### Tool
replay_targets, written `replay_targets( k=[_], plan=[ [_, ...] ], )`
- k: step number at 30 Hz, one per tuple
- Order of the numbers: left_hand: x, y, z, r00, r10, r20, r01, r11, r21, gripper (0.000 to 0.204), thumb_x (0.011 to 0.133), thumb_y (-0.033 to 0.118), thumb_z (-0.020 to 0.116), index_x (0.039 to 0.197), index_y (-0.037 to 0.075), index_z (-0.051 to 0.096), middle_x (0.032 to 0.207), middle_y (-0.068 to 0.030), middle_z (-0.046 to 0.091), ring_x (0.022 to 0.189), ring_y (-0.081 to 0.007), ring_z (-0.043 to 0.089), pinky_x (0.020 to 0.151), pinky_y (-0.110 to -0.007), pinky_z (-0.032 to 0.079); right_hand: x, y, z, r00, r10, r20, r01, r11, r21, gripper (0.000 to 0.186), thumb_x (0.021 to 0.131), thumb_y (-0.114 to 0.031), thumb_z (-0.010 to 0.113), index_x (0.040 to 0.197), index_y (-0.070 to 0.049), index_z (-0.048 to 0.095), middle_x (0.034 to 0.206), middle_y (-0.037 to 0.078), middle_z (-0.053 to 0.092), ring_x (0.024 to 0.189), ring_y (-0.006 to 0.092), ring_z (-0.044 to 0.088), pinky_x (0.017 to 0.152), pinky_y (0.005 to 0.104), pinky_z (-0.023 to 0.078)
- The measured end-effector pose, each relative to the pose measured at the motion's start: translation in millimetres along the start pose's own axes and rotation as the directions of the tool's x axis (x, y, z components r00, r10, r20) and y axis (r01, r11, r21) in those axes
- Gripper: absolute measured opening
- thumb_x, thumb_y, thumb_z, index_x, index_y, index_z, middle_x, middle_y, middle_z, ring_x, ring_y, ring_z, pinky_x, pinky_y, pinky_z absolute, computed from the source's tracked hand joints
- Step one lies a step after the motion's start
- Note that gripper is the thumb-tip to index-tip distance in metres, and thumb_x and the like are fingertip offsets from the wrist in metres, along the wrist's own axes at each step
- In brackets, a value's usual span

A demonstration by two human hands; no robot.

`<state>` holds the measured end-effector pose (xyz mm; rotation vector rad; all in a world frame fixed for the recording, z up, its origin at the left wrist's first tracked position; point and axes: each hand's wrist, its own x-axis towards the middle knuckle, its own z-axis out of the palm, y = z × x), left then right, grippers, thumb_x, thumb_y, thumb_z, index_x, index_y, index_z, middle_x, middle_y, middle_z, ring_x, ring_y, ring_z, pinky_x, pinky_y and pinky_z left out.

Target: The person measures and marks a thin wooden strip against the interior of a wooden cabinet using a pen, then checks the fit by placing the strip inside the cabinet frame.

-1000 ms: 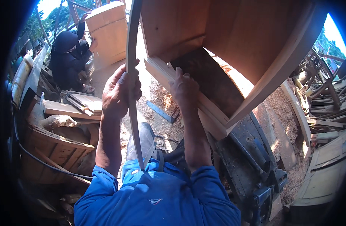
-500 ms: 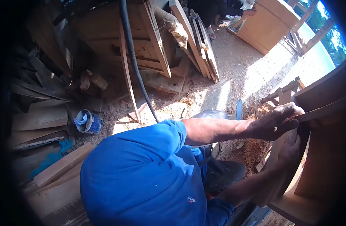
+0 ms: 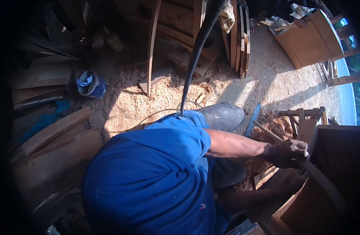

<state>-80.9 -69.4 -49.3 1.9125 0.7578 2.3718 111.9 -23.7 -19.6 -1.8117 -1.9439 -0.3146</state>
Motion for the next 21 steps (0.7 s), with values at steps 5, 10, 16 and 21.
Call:
replay_targets(
  k=[5,10,16,21],
  plan=[
    [6,6,-3,0.990,-0.111,-0.091,0.093,0.978,-0.184,0.027,0.088,0.023,0.073,0.098,0.002,0.059,0.085,-0.0132,0.054,0.081,-0.0356,0.059,0.067,-0.045,0.048,-2,-11,0,0.998,0.059,-0.006,-0.059,0.998,0.012,0.052,0.096,-0.058,0.050,0.133,-0.024,0.064,0.128,0.012,0.067,0.118,0.0348,0.063,0.100,0.0437,0.048],
    [13,10,-13,0.972,-0.167,-0.168,0.097,0.927,-0.361,0.023,0.094,0.020,0.067,0.104,0.000,0.060,0.085,-0.0143,0.057,0.076,-0.0339,0.059,0.067,-0.042,0.047,-27,-75,-27,0.986,0.043,-0.163,-0.054,0.996,-0.065,0.038,0.097,-0.045,0.059,0.113,-0.013,0.073,0.104,0.013,0.074,0.095,0.0292,0.072,0.080,0.0381,0.055],
    [0,-2,-27,0.940,-0.327,-0.102,0.273,0.895,-0.352,0.029,0.103,0.031,0.053,0.102,0.002,0.057,0.081,-0.0145,0.057,0.071,-0.0314,0.059,0.065,-0.041,0.045,-1,13,4,1.000,-0.023,0.017,0.026,0.979,-0.201,0.053,0.095,-0.063,0.051,0.129,-0.025,0.066,0.127,0.009,0.068,0.120,0.0332,0.062,0.102,0.0438,0.046],
    [1,-50,-60,0.953,-0.280,-0.120,0.294,0.948,0.124,0.024,0.098,0.023,0.058,0.110,0.004,0.051,0.087,-0.0162,0.062,0.076,-0.0330,0.065,0.067,-0.045,0.050,-8,-15,-12,0.986,0.119,0.114,-0.096,0.977,-0.191,0.057,0.094,-0.061,0.055,0.138,-0.025,0.058,0.135,0.009,0.064,0.123,0.0366,0.059,0.104,0.0454,0.044]
  ],
)
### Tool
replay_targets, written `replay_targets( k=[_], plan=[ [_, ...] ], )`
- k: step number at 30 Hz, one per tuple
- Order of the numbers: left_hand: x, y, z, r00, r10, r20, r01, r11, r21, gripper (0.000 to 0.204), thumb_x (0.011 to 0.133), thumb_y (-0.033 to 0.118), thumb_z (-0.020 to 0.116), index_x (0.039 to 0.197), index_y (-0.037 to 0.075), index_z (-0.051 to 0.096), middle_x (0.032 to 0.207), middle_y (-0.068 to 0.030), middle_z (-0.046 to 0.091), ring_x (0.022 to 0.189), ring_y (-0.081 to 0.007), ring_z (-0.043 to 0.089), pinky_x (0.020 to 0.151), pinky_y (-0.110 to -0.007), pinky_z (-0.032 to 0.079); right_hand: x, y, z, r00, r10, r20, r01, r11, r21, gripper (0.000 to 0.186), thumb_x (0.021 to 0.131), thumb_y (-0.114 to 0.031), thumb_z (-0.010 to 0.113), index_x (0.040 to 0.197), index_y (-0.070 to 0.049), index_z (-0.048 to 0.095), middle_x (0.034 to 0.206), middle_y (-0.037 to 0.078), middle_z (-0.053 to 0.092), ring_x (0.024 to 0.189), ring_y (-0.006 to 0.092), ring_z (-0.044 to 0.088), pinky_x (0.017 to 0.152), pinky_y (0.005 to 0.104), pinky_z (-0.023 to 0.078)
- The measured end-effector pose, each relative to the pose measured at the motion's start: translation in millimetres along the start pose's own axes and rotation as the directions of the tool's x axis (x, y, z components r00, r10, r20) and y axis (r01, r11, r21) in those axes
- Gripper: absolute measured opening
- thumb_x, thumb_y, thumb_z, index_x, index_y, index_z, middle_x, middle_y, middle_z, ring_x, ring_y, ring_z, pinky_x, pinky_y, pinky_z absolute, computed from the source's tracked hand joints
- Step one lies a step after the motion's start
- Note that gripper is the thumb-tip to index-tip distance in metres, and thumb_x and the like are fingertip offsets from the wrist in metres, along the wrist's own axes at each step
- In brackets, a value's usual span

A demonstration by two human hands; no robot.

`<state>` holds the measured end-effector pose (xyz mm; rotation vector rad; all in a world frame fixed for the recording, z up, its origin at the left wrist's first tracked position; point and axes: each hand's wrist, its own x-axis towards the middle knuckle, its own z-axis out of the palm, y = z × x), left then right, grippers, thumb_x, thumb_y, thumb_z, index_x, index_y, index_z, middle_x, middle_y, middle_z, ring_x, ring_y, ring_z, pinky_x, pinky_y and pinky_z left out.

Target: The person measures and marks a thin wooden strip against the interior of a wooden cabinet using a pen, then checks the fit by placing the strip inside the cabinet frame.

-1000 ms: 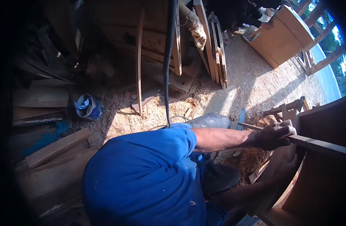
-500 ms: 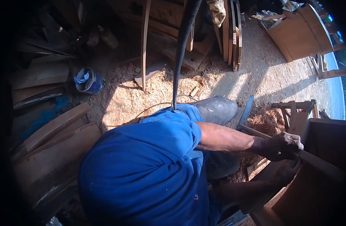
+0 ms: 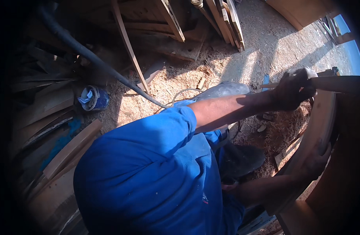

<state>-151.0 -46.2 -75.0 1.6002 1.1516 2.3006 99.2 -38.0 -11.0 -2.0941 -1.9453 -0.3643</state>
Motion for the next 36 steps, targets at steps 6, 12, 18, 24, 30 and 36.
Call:
replay_targets(
  k=[6,12,18,24,30,36],
  plan=[
    [30,-96,-62,0.993,0.096,-0.068,-0.079,0.975,0.208,0.024,0.089,0.004,0.068,0.111,0.004,0.057,0.096,-0.0141,0.059,0.090,-0.0308,0.061,0.077,-0.042,0.050,-12,-16,0,0.984,-0.098,-0.149,0.126,0.974,0.189,0.057,0.094,-0.046,0.060,0.137,-0.008,0.057,0.132,0.020,0.062,0.120,0.0380,0.061,0.100,0.0448,0.048],
    [23,-188,-74,0.995,0.100,-0.012,-0.083,0.882,0.463,0.021,0.102,0.013,0.057,0.119,0.002,0.061,0.098,-0.0163,0.065,0.089,-0.0301,0.064,0.077,-0.039,0.051,-24,-32,-31,0.990,0.072,-0.123,-0.066,0.996,0.054,0.046,0.093,-0.041,0.062,0.128,-0.011,0.056,0.102,0.022,0.066,0.090,0.0419,0.068,0.079,0.0501,0.055],
    [22,-302,-114,0.999,0.040,0.029,-0.050,0.833,0.551,0.030,0.101,0.024,0.061,0.118,-0.001,0.062,0.101,-0.0201,0.067,0.091,-0.0357,0.064,0.082,-0.042,0.051,-20,-46,-7,0.965,0.044,-0.257,0.009,0.980,0.200,0.052,0.088,-0.037,0.070,0.126,-0.007,0.054,0.098,0.016,0.061,0.087,0.0304,0.063,0.077,0.0436,0.051],
    [35,-316,-57,0.962,-0.198,0.190,0.049,0.805,0.592,0.055,0.101,0.035,0.058,0.134,-0.008,0.054,0.113,-0.0280,0.065,0.098,-0.0383,0.064,0.088,-0.046,0.050,-33,-24,-4,0.947,0.122,-0.297,-0.093,0.989,0.111,0.050,0.090,-0.038,0.065,0.126,-0.004,0.057,0.097,0.014,0.060,0.087,0.0269,0.060,0.076,0.0428,0.046],
    [21,-313,-50,0.941,0.274,0.199,-0.325,0.569,0.756,0.062,0.094,0.033,0.069,0.132,-0.012,0.051,0.119,-0.0329,0.056,0.111,-0.0428,0.054,0.097,-0.050,0.047,-30,-34,-19,0.955,0.107,-0.276,-0.065,0.985,0.159,0.035,0.089,-0.025,0.058,0.116,-0.002,0.060,0.095,0.014,0.064,0.087,0.0241,0.062,0.075,0.0398,0.045],
    [-41,39,51,0.911,-0.276,0.305,0.255,0.961,0.107,0.042,0.100,0.009,0.056,0.140,0.000,0.049,0.135,-0.0215,0.049,0.122,-0.0298,0.056,0.101,-0.041,0.046,-24,-37,1,0.958,0.123,-0.258,-0.061,0.970,0.237,0.052,0.087,-0.036,0.069,0.125,-0.004,0.055,0.098,0.015,0.062,0.090,0.0301,0.064,0.078,0.0437,0.049]
  ],
)
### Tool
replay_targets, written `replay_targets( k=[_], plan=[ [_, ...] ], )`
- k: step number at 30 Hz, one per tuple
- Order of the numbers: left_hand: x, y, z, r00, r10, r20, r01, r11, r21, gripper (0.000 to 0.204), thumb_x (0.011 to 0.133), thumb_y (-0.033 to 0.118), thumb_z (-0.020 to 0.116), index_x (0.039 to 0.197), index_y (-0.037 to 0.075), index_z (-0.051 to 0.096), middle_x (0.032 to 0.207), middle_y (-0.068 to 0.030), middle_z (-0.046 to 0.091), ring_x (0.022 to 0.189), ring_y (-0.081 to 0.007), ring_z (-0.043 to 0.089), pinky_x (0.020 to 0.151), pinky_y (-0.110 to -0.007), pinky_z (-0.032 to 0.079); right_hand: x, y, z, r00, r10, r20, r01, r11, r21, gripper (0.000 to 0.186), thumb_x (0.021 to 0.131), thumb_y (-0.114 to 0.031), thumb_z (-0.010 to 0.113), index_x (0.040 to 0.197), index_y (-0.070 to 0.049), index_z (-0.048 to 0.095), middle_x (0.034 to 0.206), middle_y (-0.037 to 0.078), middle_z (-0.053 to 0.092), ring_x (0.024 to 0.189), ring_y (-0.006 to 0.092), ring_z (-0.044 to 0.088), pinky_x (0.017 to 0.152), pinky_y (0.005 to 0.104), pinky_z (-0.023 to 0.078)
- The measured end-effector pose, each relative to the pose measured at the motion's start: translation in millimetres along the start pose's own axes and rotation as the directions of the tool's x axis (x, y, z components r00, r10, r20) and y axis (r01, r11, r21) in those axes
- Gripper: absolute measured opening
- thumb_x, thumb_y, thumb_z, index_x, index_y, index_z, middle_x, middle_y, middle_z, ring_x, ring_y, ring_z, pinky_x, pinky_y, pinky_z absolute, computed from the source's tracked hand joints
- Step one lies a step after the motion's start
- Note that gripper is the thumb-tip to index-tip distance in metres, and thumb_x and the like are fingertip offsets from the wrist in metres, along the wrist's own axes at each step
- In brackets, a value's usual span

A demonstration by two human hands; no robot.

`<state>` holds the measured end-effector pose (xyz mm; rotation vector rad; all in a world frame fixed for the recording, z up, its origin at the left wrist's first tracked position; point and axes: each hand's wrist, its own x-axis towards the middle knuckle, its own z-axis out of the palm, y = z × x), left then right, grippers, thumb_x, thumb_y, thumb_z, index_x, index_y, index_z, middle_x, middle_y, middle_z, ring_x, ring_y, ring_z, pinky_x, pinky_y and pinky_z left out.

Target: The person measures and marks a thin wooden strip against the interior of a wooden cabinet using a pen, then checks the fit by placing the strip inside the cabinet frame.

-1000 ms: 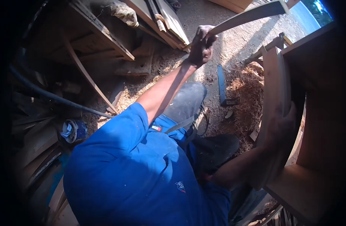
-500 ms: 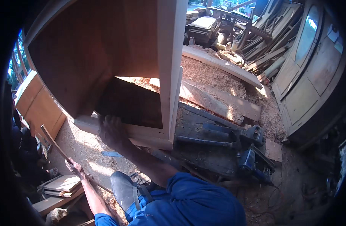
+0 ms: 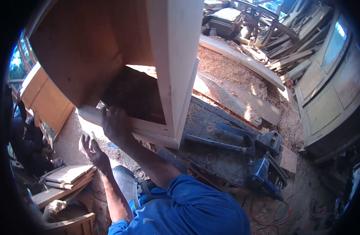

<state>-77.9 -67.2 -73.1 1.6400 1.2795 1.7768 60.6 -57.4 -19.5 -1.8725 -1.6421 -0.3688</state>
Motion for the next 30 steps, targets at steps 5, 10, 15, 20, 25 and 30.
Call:
replay_targets(
  k=[5,10,15,20,25,30],
  plan=[
    [-42,134,-63,0.699,0.236,0.676,-0.337,0.941,0.021,0.048,0.085,0.009,0.072,0.131,0.004,0.058,0.123,-0.0198,0.060,0.111,-0.0376,0.062,0.093,-0.043,0.051,5,16,-18,0.997,0.000,0.073,-0.003,0.999,0.038,0.039,0.088,-0.039,0.072,0.109,-0.011,0.055,0.090,0.018,0.066,0.082,0.0374,0.070,0.073,0.0493,0.055],
    [-42,207,-231,0.076,0.170,0.983,0.053,0.983,-0.174,0.047,0.092,0.034,0.072,0.127,0.003,0.066,0.131,-0.0237,0.061,0.118,-0.0380,0.063,0.102,-0.050,0.046,8,-6,-43,0.956,0.087,0.280,-0.086,0.996,-0.016,0.057,0.090,-0.041,0.069,0.137,-0.015,0.054,0.116,0.020,0.068,0.107,0.0391,0.067,0.090,0.0500,0.053],
    [-104,258,-401,0.866,0.487,0.115,-0.304,0.694,-0.653,0.007,0.085,0.009,0.069,0.089,0.009,0.075,0.094,-0.0055,0.073,0.075,-0.0134,0.071,0.066,-0.029,0.053,11,11,-41,0.962,0.123,0.245,-0.119,0.992,-0.031,0.057,0.090,-0.041,0.069,0.139,-0.015,0.054,0.125,0.020,0.066,0.115,0.0376,0.064,0.095,0.0478,0.051],
    [-162,172,-564,0.737,-0.147,-0.659,0.052,0.985,-0.162,0.041,0.103,0.032,0.057,0.129,0.001,0.057,0.106,-0.0060,0.059,0.089,-0.0150,0.051,0.076,-0.029,0.041,10,-12,-33,0.962,0.002,0.273,-0.013,0.999,0.037,0.057,0.091,-0.041,0.068,0.139,-0.013,0.054,0.130,0.019,0.064,0.118,0.0373,0.063,0.098,0.0457,0.049],
    [-157,18,-538,0.618,-0.047,-0.785,0.530,0.763,0.372,0.076,0.098,0.038,0.066,0.152,0.000,0.030,0.145,-0.0176,0.047,0.132,-0.0283,0.047,0.109,-0.037,0.037,14,20,-19,0.974,-0.057,0.220,0.036,0.995,0.098,0.058,0.093,-0.042,0.065,0.141,-0.012,0.052,0.134,0.019,0.062,0.123,0.0388,0.059,0.101,0.0461,0.046],
    [-141,-19,-504,0.677,0.093,-0.730,0.617,0.470,0.632,0.076,0.083,0.030,0.082,0.140,-0.004,0.044,0.127,-0.0241,0.060,0.118,-0.0351,0.060,0.097,-0.043,0.048,18,37,-2,0.967,-0.129,0.221,0.112,0.990,0.089,0.057,0.094,-0.043,0.064,0.141,-0.011,0.053,0.134,0.018,0.062,0.125,0.0368,0.058,0.102,0.0450,0.045]
  ],
)
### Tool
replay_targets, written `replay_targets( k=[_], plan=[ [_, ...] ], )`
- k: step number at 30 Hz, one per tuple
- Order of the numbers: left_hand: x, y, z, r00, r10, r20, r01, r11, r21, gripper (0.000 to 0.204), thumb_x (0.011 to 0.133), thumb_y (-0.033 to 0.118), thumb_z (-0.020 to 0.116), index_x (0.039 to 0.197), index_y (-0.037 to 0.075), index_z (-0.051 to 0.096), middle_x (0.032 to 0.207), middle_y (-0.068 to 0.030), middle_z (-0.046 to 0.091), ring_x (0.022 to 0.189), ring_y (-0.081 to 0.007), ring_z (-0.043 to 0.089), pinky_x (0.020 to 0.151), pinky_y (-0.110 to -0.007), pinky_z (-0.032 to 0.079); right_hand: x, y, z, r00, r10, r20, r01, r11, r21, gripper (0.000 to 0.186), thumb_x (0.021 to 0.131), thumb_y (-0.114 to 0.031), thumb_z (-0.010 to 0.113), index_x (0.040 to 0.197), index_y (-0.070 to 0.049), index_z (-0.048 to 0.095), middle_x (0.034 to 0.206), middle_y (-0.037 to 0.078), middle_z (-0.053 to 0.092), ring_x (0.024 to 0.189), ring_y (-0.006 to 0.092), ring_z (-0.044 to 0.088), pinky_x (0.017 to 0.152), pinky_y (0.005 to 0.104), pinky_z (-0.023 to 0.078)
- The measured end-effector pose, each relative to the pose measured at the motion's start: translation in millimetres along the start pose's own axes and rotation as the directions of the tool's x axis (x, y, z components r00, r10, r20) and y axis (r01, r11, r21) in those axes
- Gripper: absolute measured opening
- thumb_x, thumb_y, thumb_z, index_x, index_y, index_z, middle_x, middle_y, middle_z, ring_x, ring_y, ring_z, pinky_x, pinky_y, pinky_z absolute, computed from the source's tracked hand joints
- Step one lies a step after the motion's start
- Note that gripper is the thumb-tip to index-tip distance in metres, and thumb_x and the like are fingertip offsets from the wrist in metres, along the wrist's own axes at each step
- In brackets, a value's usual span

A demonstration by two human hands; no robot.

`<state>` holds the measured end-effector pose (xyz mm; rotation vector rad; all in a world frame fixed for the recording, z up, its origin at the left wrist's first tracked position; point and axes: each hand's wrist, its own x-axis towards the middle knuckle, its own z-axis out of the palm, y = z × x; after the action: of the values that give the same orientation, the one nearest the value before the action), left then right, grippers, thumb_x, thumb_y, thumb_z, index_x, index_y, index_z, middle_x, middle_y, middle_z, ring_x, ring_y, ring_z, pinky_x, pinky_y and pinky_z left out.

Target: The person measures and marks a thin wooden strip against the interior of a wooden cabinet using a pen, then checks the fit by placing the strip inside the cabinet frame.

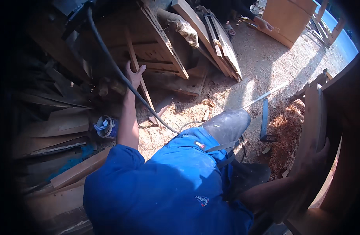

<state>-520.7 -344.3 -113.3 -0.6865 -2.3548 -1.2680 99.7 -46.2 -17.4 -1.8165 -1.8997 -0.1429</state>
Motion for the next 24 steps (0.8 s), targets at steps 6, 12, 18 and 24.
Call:
replay_targets(
  k=[6,12,18,24],
  plan=[
    [16,-62,-7,0.965,-0.156,0.213,0.200,0.959,-0.202,0.039,0.097,0.021,0.066,0.120,-0.007,0.055,0.098,-0.0163,0.068,0.081,-0.0211,0.069,0.072,-0.033,0.054,10,9,7,0.985,-0.153,-0.075,0.146,0.985,-0.088,0.055,0.093,-0.044,0.066,0.136,-0.010,0.058,0.131,0.018,0.063,0.123,0.0358,0.059,0.101,0.0427,0.045],
    [12,-64,-45,0.926,-0.159,0.341,0.374,0.489,-0.788,0.036,0.104,0.027,0.055,0.127,-0.001,0.057,0.081,-0.0021,0.057,0.070,-0.0124,0.057,0.068,-0.030,0.049,27,44,29,0.979,-0.192,-0.062,0.196,0.979,0.064,0.052,0.094,-0.039,0.066,0.133,-0.006,0.059,0.135,0.018,0.060,0.127,0.0322,0.057,0.105,0.0406,0.042],
    [10,-53,-82,0.923,-0.208,0.323,0.384,0.445,-0.809,0.044,0.102,0.038,0.058,0.128,0.002,0.055,0.076,-0.0017,0.052,0.066,-0.0133,0.052,0.065,-0.029,0.046,24,37,24,0.998,-0.059,-0.003,0.058,0.996,-0.075,0.049,0.096,-0.047,0.060,0.135,-0.017,0.060,0.134,0.014,0.062,0.124,0.0330,0.059,0.103,0.0418,0.044],
    [22,-31,-108,0.903,-0.417,0.101,0.365,0.624,-0.691,0.036,0.099,0.035,0.065,0.122,0.008,0.061,0.078,-0.0027,0.055,0.062,-0.0143,0.056,0.065,-0.032,0.055,29,52,27,0.998,-0.066,0.020,0.067,0.997,-0.036,0.053,0.096,-0.054,0.056,0.136,-0.020,0.058,0.134,0.013,0.063,0.122,0.0357,0.060,0.101,0.0435,0.045]
  ],
)
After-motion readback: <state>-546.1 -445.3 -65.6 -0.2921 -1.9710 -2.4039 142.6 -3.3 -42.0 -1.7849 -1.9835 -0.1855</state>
